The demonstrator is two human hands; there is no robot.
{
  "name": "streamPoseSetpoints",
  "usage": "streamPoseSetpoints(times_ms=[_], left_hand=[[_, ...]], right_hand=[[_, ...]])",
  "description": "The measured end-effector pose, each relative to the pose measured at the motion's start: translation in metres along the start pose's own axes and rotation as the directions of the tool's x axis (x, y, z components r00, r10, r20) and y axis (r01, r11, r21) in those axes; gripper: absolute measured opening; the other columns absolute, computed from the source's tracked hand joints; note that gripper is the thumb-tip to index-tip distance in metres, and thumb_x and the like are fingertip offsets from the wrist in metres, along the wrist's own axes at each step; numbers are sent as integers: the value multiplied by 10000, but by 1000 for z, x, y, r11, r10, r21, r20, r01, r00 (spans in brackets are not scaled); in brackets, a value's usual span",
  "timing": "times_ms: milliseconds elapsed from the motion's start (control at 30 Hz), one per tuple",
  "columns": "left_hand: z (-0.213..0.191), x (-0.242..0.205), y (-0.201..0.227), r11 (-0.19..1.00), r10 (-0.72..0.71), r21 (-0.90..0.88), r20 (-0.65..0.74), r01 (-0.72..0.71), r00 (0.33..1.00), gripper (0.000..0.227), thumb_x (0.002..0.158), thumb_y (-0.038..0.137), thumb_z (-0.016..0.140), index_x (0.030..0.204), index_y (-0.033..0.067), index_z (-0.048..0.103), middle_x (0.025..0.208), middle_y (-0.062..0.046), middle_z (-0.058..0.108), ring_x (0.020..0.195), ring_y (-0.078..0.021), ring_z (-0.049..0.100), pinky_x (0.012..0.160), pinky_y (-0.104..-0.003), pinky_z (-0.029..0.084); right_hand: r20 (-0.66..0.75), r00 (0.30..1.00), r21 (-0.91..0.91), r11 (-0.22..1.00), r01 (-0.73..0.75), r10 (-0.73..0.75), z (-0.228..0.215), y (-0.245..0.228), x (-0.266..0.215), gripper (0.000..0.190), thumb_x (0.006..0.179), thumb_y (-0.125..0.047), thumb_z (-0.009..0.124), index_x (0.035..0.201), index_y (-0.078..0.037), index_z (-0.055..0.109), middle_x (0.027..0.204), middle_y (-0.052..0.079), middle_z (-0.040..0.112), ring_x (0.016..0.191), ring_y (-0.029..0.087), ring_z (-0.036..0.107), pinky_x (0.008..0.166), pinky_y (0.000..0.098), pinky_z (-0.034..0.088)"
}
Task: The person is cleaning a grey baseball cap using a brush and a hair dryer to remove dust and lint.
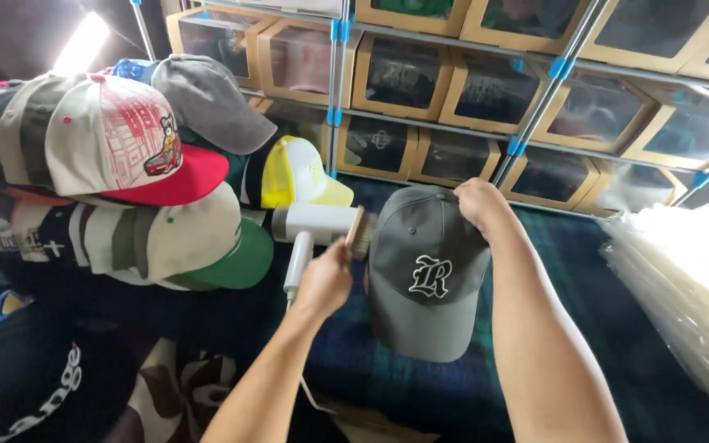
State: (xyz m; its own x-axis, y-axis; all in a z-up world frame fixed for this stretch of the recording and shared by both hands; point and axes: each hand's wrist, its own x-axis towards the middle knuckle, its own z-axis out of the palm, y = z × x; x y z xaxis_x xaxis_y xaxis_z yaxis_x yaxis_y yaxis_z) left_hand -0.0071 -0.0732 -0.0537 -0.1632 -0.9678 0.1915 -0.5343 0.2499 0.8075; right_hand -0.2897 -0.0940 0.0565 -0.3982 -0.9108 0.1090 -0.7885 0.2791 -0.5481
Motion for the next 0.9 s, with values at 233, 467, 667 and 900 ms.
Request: streamPoseSetpoints(times_ms=[233,467,667,900], left_hand=[[-32,-12,119,828,484,258,123,-499,866,453,1041,342,381,1457,330,560,1159,-70,735,1066,-313,725,933,-462,562],[55,183,-40,764,356,489,224,-421,907,327,924,236,571,917,-11,786,899,-288,754,921,-451,751,786,-607,584],[-28,56,29,966,206,118,180,-229,962,415,1004,314,429,1199,65,697,1066,-229,742,1108,-422,691,970,-563,540],[-40,-43,34,997,3,-71,219,13,976,387,1004,276,431,1360,184,551,789,-188,715,738,-370,690,609,-471,574]], right_hand=[[22,1000,30,999,20,-21,7,33,-14,466,998,-134,403,1390,-104,654,1424,165,617,1368,336,523,1130,480,426],[3,990,-39,989,143,-143,13,49,-6,489,990,-102,386,1407,-122,640,1440,134,609,1377,307,518,1147,453,415],[13,971,-82,967,240,-239,23,73,13,516,981,-69,370,1424,-140,625,1456,102,601,1386,277,513,1163,426,404],[-12,937,-123,930,346,-350,25,89,25,556,970,-29,349,1444,-163,607,1477,62,591,1398,240,507,1183,393,390]])
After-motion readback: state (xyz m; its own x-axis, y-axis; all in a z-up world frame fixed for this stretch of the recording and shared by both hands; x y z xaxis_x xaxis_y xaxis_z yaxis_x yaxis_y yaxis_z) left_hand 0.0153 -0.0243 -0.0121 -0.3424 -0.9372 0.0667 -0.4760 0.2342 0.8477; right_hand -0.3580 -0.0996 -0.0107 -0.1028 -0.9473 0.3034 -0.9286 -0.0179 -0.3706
